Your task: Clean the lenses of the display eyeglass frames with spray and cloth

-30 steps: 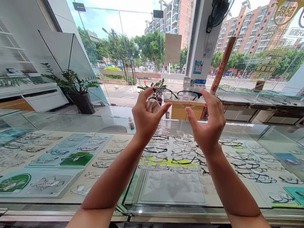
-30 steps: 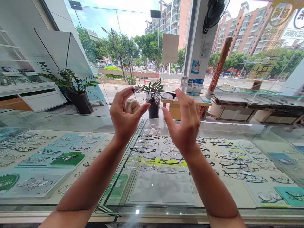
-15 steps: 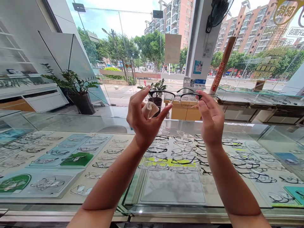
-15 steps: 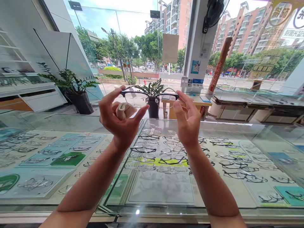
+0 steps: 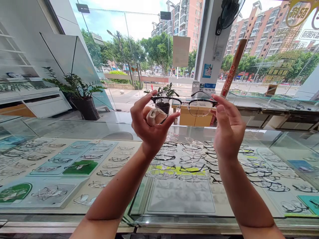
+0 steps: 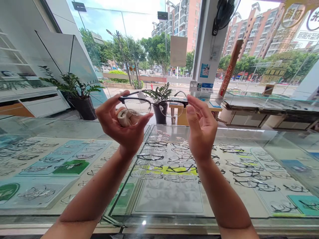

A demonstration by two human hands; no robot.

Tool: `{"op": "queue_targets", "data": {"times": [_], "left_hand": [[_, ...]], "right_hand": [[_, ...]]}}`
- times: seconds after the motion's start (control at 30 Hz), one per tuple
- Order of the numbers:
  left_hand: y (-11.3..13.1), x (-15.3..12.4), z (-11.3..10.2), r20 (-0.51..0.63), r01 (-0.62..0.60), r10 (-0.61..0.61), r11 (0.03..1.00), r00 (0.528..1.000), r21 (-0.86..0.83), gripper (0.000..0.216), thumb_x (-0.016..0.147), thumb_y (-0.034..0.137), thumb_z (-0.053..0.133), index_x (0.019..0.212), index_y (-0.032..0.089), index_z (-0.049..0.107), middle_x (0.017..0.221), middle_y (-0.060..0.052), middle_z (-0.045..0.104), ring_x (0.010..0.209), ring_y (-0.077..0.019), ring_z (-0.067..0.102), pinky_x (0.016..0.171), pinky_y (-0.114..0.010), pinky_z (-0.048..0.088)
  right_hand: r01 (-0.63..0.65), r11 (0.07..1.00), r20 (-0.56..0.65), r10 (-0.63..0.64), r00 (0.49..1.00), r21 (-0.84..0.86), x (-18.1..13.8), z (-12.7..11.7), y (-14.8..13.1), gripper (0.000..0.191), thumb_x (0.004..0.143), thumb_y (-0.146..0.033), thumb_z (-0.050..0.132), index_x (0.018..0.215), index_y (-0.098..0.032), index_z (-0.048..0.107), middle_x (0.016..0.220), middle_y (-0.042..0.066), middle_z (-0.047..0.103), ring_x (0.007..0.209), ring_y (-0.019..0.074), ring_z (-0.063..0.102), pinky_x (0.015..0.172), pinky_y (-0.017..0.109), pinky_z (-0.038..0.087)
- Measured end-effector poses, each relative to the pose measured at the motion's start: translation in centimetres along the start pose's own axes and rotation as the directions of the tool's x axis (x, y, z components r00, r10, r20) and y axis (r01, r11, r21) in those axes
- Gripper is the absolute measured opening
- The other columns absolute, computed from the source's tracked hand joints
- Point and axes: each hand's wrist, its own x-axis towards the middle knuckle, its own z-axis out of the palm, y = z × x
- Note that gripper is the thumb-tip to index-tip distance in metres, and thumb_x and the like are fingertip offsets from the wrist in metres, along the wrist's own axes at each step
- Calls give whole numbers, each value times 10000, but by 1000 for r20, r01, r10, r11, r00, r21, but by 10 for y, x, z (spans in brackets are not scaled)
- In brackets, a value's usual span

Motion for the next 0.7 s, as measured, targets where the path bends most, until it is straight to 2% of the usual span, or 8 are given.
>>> {"op": "queue_targets", "data": {"times": [0.13, 0.33, 0.5, 0.7], "left_hand": [[4, 0, -2, 37, 91, -91, 996, 995, -18, 751, 735, 427, 1033, 1377, 328, 655, 1264, -76, 757, 1106, -262, 751, 798, -383, 644], [6, 0, 1, 85, 174, -167, 981, 982, -80, 758, 710, 360, 1050, 1351, 326, 645, 1256, -69, 773, 1139, -263, 764, 926, -412, 668], [8, 3, 4, 93, 155, -143, 978, 985, -141, 730, 720, 430, 1046, 1305, 318, 624, 1171, -47, 781, 1065, -243, 795, 901, -389, 671], [8, 3, 4, 133, 173, -164, 983, 977, -60, 738, 776, 620, 972, 1311, 310, 568, 1175, -49, 763, 1084, -255, 797, 938, -429, 657]], "right_hand": [[-132, 990, 31, 131, 991, 54, 7, -4, 12, 285, 1013, -483, 699, 1223, -328, 813, 1328, 49, 795, 1285, 266, 747, 1118, 487, 599], [-205, 974, 13, 205, 979, 100, 11, -3, 15, 298, 965, -504, 749, 1162, -287, 804, 1302, 63, 804, 1246, 258, 753, 1115, 468, 592], [-215, 973, 32, 213, 976, 77, 11, -4, 16, 312, 985, -510, 715, 1176, -272, 782, 1294, 75, 793, 1247, 260, 751, 1105, 463, 600], [-210, 975, 43, 207, 977, 77, 11, -5, 18, 289, 996, -491, 705, 1168, -265, 757, 1264, 79, 793, 1202, 248, 769, 1111, 460, 611]]}}
